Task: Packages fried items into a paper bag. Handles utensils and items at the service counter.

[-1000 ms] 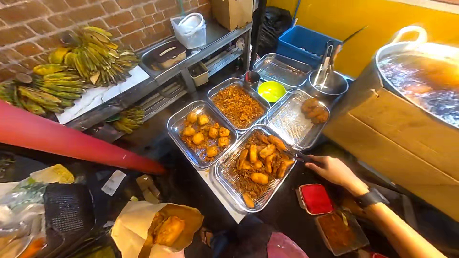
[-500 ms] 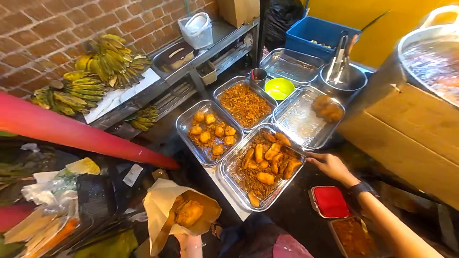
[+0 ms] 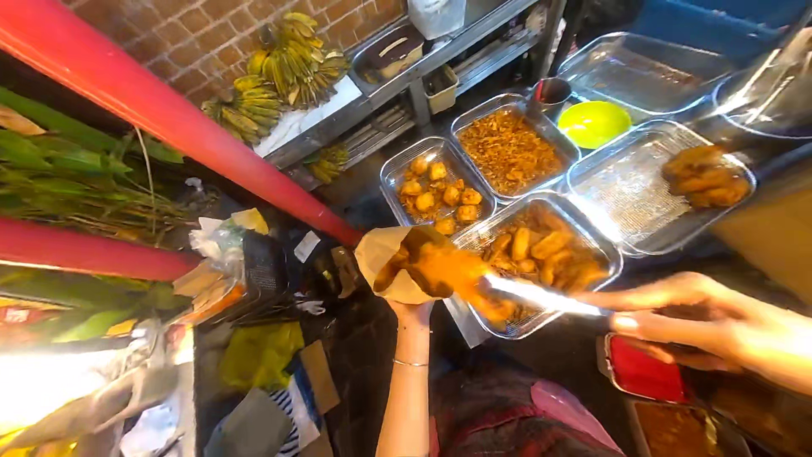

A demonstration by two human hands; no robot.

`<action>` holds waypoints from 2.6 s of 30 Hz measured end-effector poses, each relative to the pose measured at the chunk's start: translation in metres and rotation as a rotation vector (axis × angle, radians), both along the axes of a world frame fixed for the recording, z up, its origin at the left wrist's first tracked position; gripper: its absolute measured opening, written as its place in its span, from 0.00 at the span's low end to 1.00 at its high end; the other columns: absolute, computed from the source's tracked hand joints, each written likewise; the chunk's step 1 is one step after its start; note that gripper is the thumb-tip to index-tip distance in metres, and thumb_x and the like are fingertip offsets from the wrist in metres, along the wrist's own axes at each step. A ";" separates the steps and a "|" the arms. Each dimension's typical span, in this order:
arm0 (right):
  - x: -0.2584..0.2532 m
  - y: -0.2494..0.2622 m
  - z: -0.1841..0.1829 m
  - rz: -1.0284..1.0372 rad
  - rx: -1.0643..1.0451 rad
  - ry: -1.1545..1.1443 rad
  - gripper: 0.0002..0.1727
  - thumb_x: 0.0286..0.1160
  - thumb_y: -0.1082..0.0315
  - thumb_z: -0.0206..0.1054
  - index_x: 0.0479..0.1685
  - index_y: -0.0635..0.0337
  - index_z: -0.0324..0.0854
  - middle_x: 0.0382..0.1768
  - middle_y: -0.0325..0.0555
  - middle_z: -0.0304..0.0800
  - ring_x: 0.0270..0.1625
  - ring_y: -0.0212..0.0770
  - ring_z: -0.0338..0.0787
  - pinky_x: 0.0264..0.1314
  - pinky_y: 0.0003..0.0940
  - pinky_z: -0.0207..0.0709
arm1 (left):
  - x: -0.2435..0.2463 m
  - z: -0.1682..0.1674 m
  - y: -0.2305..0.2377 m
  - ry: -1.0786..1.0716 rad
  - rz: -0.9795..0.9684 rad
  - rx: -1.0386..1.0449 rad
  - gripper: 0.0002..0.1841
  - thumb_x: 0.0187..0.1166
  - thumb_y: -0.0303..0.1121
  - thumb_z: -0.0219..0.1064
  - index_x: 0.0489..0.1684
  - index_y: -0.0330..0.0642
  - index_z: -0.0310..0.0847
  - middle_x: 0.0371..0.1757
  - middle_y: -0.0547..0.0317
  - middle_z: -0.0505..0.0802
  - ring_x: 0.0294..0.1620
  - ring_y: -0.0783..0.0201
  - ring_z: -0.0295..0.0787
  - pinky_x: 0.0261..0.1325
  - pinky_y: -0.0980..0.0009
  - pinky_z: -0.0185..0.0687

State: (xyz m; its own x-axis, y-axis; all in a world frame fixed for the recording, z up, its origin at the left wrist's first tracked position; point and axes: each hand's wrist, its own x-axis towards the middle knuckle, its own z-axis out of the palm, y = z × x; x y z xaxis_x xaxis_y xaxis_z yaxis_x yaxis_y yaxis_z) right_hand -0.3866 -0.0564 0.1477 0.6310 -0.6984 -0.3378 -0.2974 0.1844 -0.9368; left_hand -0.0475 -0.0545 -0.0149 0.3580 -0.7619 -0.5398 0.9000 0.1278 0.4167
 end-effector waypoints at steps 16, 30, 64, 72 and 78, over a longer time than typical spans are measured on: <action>0.083 -0.057 0.011 0.151 0.139 0.187 0.18 0.85 0.57 0.65 0.70 0.43 0.88 0.22 0.33 0.83 0.17 0.24 0.72 0.18 0.19 0.62 | 0.022 -0.018 0.020 0.087 0.138 -0.017 0.35 0.82 0.70 0.35 0.57 0.53 0.77 0.48 0.56 0.92 0.52 0.54 0.90 0.48 0.46 0.88; 0.128 -0.027 -0.037 0.195 0.171 -0.108 0.21 0.86 0.55 0.64 0.74 0.46 0.85 0.24 0.32 0.82 0.18 0.24 0.71 0.17 0.18 0.63 | 0.025 -0.012 0.023 -0.102 0.055 0.175 0.32 0.91 0.60 0.28 0.55 0.47 0.73 0.37 0.58 0.89 0.38 0.64 0.89 0.38 0.63 0.88; 0.183 -0.023 -0.047 0.025 0.085 -0.010 0.14 0.87 0.58 0.64 0.46 0.56 0.91 0.20 0.35 0.82 0.15 0.23 0.71 0.17 0.18 0.62 | 0.016 -0.002 0.047 -0.290 -0.087 0.094 0.25 0.96 0.45 0.30 0.65 0.39 0.71 0.50 0.54 0.87 0.50 0.66 0.84 0.53 0.66 0.84; 0.190 -0.019 0.009 0.361 -0.238 0.480 0.29 0.90 0.39 0.48 0.53 0.50 0.86 0.26 0.42 0.83 0.28 0.39 0.84 0.34 0.42 0.79 | 0.033 -0.024 0.036 0.120 -0.022 -0.053 0.37 0.77 0.75 0.37 0.53 0.56 0.81 0.45 0.58 0.93 0.48 0.58 0.92 0.47 0.48 0.89; 0.173 -0.009 0.016 0.299 -0.592 0.324 0.29 0.76 0.27 0.56 0.56 0.33 0.89 0.26 0.23 0.85 0.26 0.22 0.83 0.26 0.28 0.79 | 0.058 -0.020 0.073 0.131 0.148 0.100 0.40 0.78 0.76 0.33 0.61 0.57 0.79 0.52 0.57 0.93 0.56 0.55 0.90 0.52 0.45 0.88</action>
State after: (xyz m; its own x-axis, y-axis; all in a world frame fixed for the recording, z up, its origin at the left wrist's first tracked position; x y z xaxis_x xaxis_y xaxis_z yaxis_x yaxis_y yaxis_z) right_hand -0.2138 -0.0653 0.1635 0.7552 -0.6357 -0.1597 -0.5349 -0.4569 -0.7108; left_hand 0.0106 0.0183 -0.0354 0.3834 -0.6466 -0.6595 0.9220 0.2262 0.3143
